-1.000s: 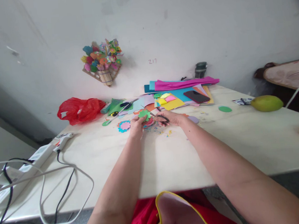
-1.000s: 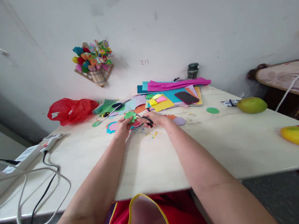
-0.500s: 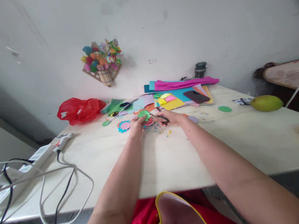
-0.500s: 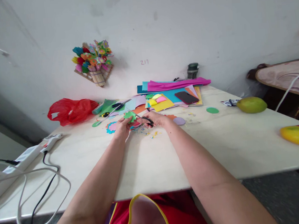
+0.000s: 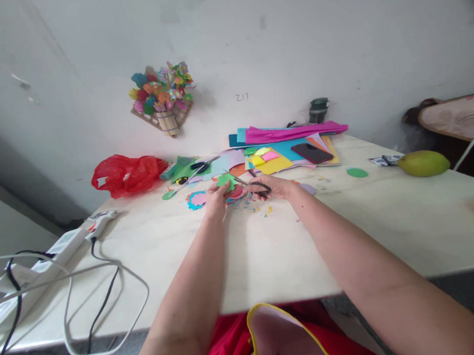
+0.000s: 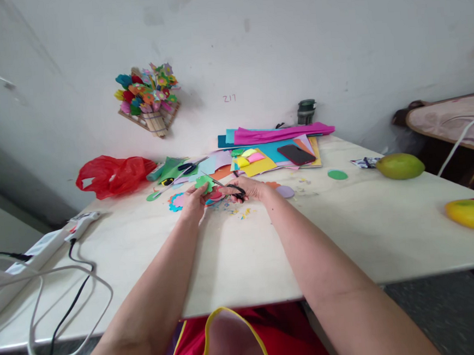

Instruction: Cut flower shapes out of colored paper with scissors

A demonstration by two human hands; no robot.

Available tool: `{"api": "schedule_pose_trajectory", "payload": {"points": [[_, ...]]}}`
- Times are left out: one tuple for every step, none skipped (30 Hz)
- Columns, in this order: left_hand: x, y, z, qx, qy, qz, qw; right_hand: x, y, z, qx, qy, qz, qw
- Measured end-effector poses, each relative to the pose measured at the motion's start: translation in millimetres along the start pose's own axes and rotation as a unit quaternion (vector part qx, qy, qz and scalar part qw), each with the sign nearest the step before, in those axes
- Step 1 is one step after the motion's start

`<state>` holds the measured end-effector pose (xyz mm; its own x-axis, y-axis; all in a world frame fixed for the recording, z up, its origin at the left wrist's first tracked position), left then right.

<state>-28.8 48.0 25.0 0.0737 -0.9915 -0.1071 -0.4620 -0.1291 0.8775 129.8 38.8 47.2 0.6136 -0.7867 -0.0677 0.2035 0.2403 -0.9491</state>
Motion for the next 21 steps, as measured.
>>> {"api": "schedule_pose_trajectory", "payload": {"points": [[0.0, 0.1, -0.1, 0.0, 0.0, -0.001, 1.0, -0.6, 0.8, 0.9, -0.002, 0.001, 0.007, 1.0], [0.0, 0.2, -0.1, 0.0, 0.001, -0.002, 1.0, -1.3, 1.7, 1.8, -0.006, 0.001, 0.014, 1.0], [0.1, 0.2, -0.2, 0.001, 0.002, -0.003, 1.0, -2.0, 2.8, 2.7, -0.011, 0.001, 0.02, 1.0], [0.2, 0.2, -0.3, 0.001, 0.002, -0.004, 1.0, -2.6, 3.9, 3.4, -0.015, 0.0, 0.024, 1.0], [0.3, 0.1, -0.4, 0.002, 0.003, -0.003, 1.0, -3.1, 5.1, 4.0, -0.017, 0.0, 0.025, 1.0], [0.4, -0.1, -0.5, 0.002, 0.003, -0.002, 1.0, -3.7, 6.3, 4.6, -0.015, 0.001, 0.024, 1.0], [0.4, -0.3, -0.6, 0.001, 0.003, 0.0, 1.0, -4.2, 7.4, 5.1, -0.01, 0.003, 0.021, 1.0], [0.3, -0.6, -0.7, 0.001, 0.001, 0.001, 1.0, -4.7, 8.3, 5.4, -0.002, 0.004, 0.017, 1.0], [0.2, -0.8, -0.6, 0.0, 0.0, 0.002, 1.0, -5.2, 8.9, 5.4, 0.006, 0.004, 0.015, 1.0], [0.0, -1.0, -0.5, 0.0, -0.001, 0.004, 1.0, -5.8, 9.3, 5.2, 0.013, 0.002, 0.013, 1.0], [-0.2, -1.2, -0.4, -0.001, -0.002, 0.005, 1.0, -6.3, 9.5, 4.9, 0.018, 0.0, 0.013, 1.0], [-0.4, -1.4, -0.1, -0.002, -0.003, 0.006, 1.0, -6.6, 9.5, 4.6, 0.021, -0.001, 0.013, 1.0], [-0.7, -1.6, 0.2, -0.002, -0.004, 0.007, 1.0, -6.8, 9.3, 4.5, 0.022, 0.0, 0.012, 1.0], [-0.9, -1.8, 0.4, -0.002, -0.004, 0.008, 1.0, -6.7, 8.9, 4.3, 0.023, 0.001, 0.011, 1.0], [-1.1, -2.0, 0.7, -0.003, -0.004, 0.008, 1.0, -6.5, 8.2, 4.0, 0.022, 0.002, 0.01, 1.0], [-1.2, -2.0, 0.9, -0.004, -0.004, 0.008, 1.0, -6.1, 7.3, 3.7, 0.021, 0.002, 0.009, 1.0], [-1.2, -2.1, 1.0, -0.006, -0.004, 0.008, 1.0, -5.6, 6.2, 3.2, 0.02, 0.002, 0.007, 1.0], [-1.0, -2.0, 0.8, -0.007, -0.005, 0.008, 1.0, -5.0, 5.1, 2.7, 0.02, 0.001, 0.005, 1.0], [-0.8, -1.8, 0.5, -0.007, -0.006, 0.007, 1.0, -4.4, 4.0, 2.2, 0.019, 0.001, 0.003, 1.0], [-0.5, -1.4, 0.1, -0.007, -0.007, 0.005, 1.0, -3.8, 2.9, 1.9, 0.019, 0.002, 0.001, 1.0], [-0.2, -1.1, -0.3, -0.006, -0.008, 0.004, 1.0, -3.3, 2.1, 1.7, 0.019, 0.004, -0.001, 1.0]]}}
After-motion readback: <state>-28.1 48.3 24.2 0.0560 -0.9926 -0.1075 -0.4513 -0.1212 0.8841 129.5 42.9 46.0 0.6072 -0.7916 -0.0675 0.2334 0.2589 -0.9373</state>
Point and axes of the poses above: each hand's wrist, its own x-axis away from the middle knuckle, its own z-axis out of the back of the hand, y = z × x, the point moved 6 cm from there along -x, towards the middle knuckle, and after that the axes turned 5 degrees about z, right-handed, at the moved point
